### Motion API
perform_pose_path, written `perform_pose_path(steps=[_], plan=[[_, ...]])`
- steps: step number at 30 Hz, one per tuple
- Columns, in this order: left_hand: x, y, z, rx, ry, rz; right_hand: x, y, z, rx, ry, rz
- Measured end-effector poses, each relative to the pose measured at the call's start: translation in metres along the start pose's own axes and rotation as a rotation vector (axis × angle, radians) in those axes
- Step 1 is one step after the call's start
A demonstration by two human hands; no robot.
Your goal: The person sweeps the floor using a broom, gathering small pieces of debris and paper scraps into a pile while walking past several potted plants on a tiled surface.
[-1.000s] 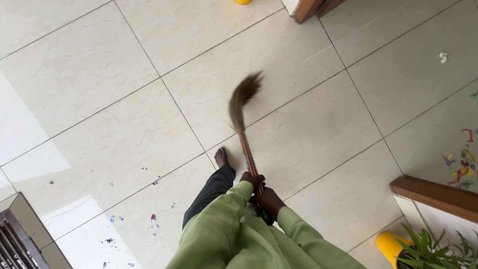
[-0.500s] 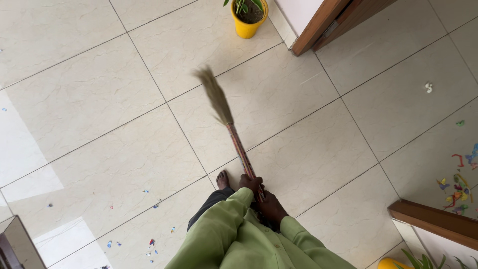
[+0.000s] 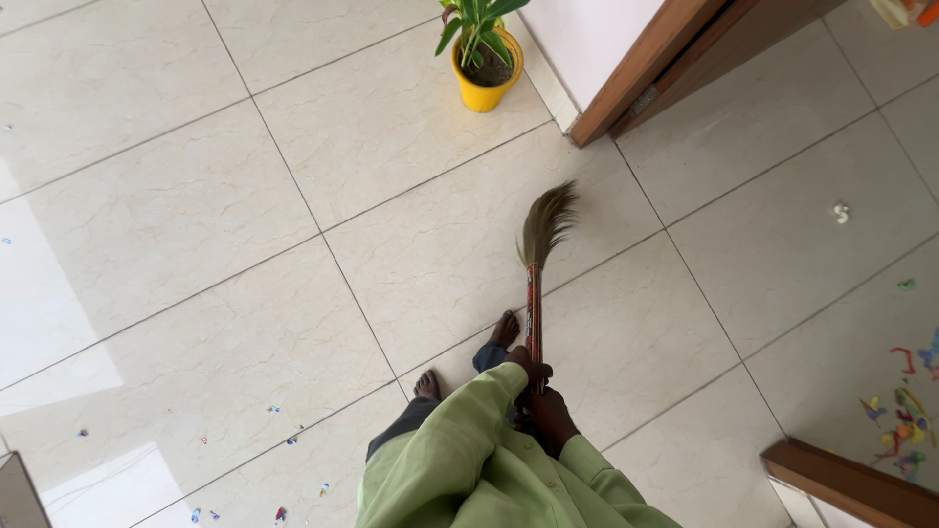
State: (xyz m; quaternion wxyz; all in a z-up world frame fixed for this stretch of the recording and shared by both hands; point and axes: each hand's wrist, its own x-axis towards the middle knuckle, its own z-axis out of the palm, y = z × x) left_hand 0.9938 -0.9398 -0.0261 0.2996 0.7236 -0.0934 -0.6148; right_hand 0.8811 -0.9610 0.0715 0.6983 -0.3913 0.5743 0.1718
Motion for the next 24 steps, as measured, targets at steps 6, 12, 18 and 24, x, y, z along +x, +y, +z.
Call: perform_pose_path(steps=[6,12,18,24], plan=[[0.005,-0.007,-0.040,-0.287,0.223,-0.078,0.039,-0.054,0.002,-0.434,-0.097,-0.031],[0.011,-0.012,-0.086,-0.406,0.427,-0.256,0.084,-0.097,0.026,-0.932,-0.246,-0.234],[0.058,0.011,-0.097,-0.494,0.570,-0.242,0.044,-0.165,0.030,-0.643,-0.241,-0.122],[0.095,0.097,-0.064,-0.858,0.458,-0.098,0.052,-0.199,-0.004,-0.552,-0.113,-0.187]])
